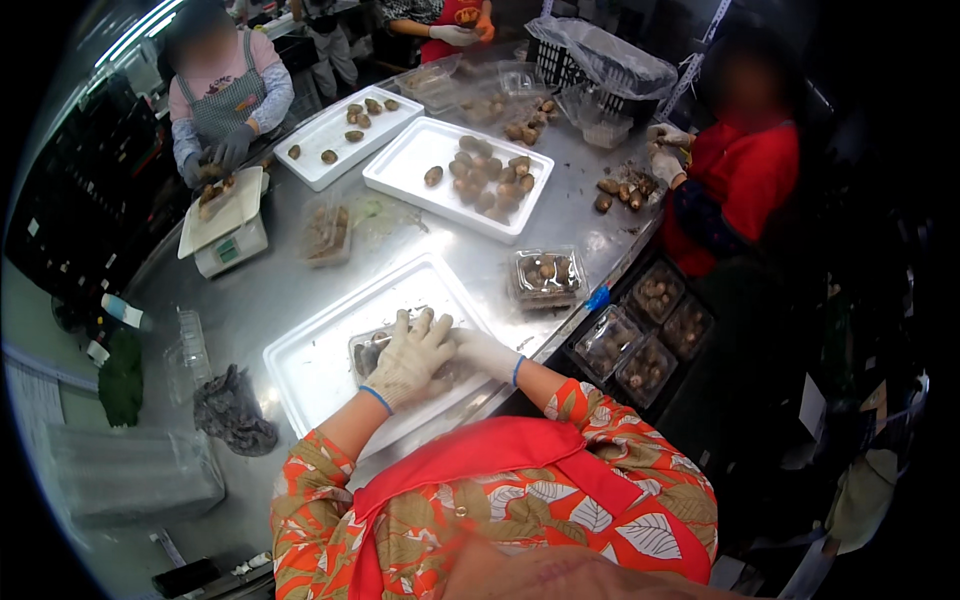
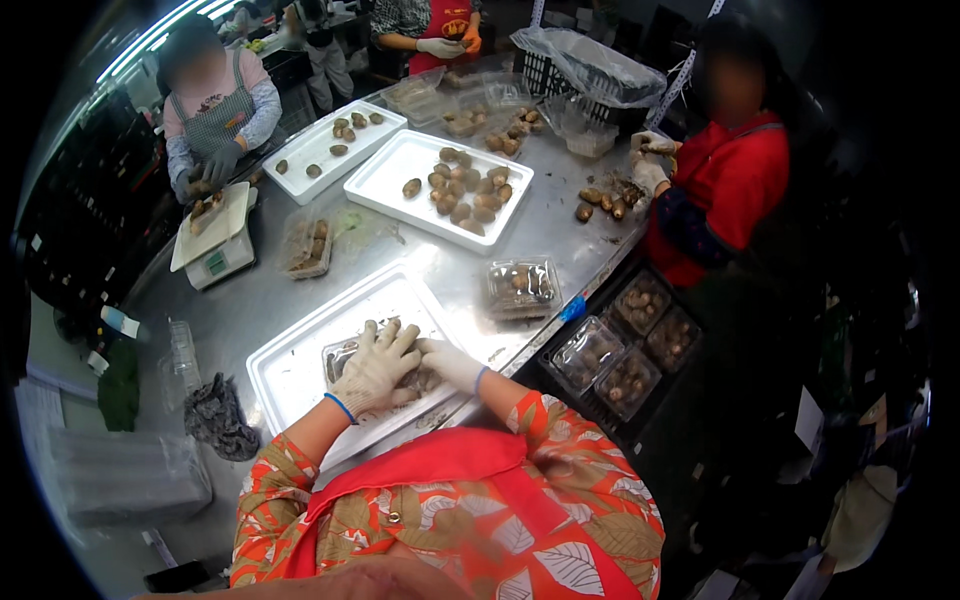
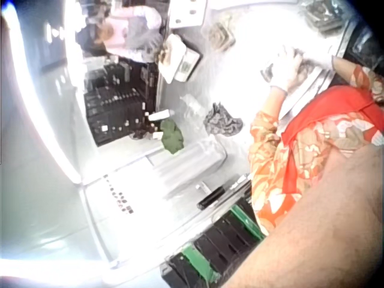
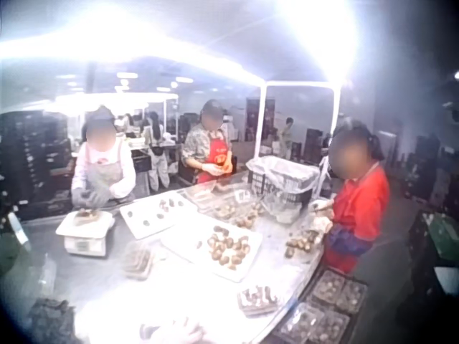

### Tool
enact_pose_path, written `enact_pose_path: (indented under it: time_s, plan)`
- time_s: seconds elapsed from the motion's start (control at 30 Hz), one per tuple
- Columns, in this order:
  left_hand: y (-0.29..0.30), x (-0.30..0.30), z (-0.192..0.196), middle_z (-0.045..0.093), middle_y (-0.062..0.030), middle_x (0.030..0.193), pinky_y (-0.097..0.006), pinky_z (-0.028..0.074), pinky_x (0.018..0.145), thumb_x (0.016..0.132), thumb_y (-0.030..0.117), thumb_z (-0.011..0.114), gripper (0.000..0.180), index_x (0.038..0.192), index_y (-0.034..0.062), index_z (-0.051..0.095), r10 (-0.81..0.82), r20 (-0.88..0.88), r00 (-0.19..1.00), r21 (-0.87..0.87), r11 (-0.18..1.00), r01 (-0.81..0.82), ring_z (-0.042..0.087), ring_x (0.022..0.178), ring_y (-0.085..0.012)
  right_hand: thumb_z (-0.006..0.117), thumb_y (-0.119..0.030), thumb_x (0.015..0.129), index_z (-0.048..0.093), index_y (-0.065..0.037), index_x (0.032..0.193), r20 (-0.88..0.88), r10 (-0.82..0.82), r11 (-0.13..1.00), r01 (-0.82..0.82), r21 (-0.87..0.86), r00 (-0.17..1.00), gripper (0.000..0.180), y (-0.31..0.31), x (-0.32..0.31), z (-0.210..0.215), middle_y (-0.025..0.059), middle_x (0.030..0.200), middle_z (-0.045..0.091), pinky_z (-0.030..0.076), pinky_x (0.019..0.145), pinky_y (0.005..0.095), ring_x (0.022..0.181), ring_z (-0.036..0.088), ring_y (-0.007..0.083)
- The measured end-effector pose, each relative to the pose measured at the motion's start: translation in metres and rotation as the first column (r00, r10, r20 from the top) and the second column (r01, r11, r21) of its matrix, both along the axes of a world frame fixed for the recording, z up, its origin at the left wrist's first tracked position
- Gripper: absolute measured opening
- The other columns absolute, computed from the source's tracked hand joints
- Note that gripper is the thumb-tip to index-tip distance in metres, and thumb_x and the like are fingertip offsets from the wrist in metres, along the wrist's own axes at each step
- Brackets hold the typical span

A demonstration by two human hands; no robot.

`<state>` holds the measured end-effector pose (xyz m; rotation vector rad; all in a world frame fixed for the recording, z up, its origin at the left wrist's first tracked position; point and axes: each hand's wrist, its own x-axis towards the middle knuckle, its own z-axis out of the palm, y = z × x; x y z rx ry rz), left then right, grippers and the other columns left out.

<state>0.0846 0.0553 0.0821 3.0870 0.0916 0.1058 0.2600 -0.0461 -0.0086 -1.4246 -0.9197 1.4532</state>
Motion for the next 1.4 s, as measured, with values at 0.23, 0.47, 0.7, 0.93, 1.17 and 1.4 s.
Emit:
enact_pose_path:
  time_s: [0.23, 0.47, 0.7, 0.93, 1.17, 1.4]
  plan:
    - [0.001, -0.002, -0.011, 0.049, -0.0203, 0.139, -0.059, 0.033, 0.108, 0.073, 0.034, 0.074, 0.051, 0.116, 0.0077, 0.062, 0.104, 0.039, 0.994, -0.022, 0.994, -0.103, 0.045, 0.133, -0.0422, 0.053, -0.010, 0.084, 0.047, 0.000, 0.139, 0.624, 0.139, 0.952, -0.277, 0.128, 0.769, 0.057, 0.010, 0.006, 0.009, 0.0228, 0.112, 0.067, 0.055, 0.085, 0.0396, 0.098, 0.069, 0.0291]
    - [-0.005, -0.001, -0.031, 0.058, -0.0151, 0.122, -0.052, 0.041, 0.096, 0.069, 0.026, 0.070, 0.037, 0.100, 0.0074, 0.064, 0.127, 0.315, 0.941, -0.121, 0.988, -0.093, 0.052, 0.115, -0.0379, 0.071, -0.021, 0.078, 0.048, -0.006, 0.143, 0.566, 0.164, 0.931, -0.317, 0.183, 0.808, 0.071, -0.001, 0.015, -0.009, 0.0232, 0.121, 0.066, 0.050, 0.100, 0.0415, 0.114, 0.064, 0.0361]
    - [-0.001, -0.002, -0.026, 0.058, -0.0127, 0.128, -0.052, 0.044, 0.097, 0.068, 0.024, 0.070, 0.037, 0.100, 0.0060, 0.064, 0.161, 0.194, 0.968, -0.127, 0.982, -0.138, 0.052, 0.121, -0.0370, 0.069, -0.014, 0.084, 0.051, -0.001, 0.137, 0.422, 0.138, 0.973, -0.201, 0.110, 0.896, 0.058, 0.003, -0.013, 0.033, 0.0216, 0.129, 0.062, 0.048, 0.105, 0.0389, 0.123, 0.060, 0.0327]
    - [0.003, 0.003, -0.017, 0.057, -0.0140, 0.129, -0.051, 0.046, 0.099, 0.072, 0.018, 0.068, 0.035, 0.103, 0.0037, 0.065, 0.187, 0.151, 0.971, -0.201, 0.967, -0.155, 0.054, 0.120, -0.0363, 0.068, -0.014, 0.088, 0.055, 0.000, 0.130, 0.274, 0.097, 0.992, -0.117, 0.056, 0.957, 0.047, 0.000, -0.014, 0.017, 0.0182, 0.122, 0.064, 0.050, 0.101, 0.0382, 0.116, 0.062, 0.0266]
    - [0.007, 0.002, 0.001, 0.057, -0.0144, 0.128, -0.045, 0.049, 0.097, 0.074, 0.014, 0.070, 0.045, 0.118, 0.0074, 0.061, 0.139, 0.175, 0.975, -0.253, 0.963, -0.092, 0.058, 0.118, -0.0330, 0.067, -0.013, 0.089, 0.057, -0.003, 0.132, 0.405, 0.074, 0.987, -0.125, 0.102, 0.911, 0.046, -0.003, -0.011, 0.005, 0.0140, 0.128, 0.065, 0.049, 0.102, 0.0352, 0.119, 0.062, 0.0220]
    - [-0.005, -0.050, -0.034, 0.053, -0.0138, 0.136, -0.051, 0.040, 0.105, 0.074, 0.008, 0.072, 0.066, 0.137, 0.0113, 0.052, 0.262, 0.269, 0.927, -0.029, 0.964, -0.264, 0.052, 0.127, -0.0350, 0.071, -0.016, 0.084, 0.071, -0.008, 0.113, 0.635, 0.116, 0.981, -0.187, 0.045, 0.764, 0.031, -0.007, -0.017, 0.020, 0.0111, 0.112, 0.065, 0.052, 0.093, 0.0344, 0.107, 0.064, 0.0256]
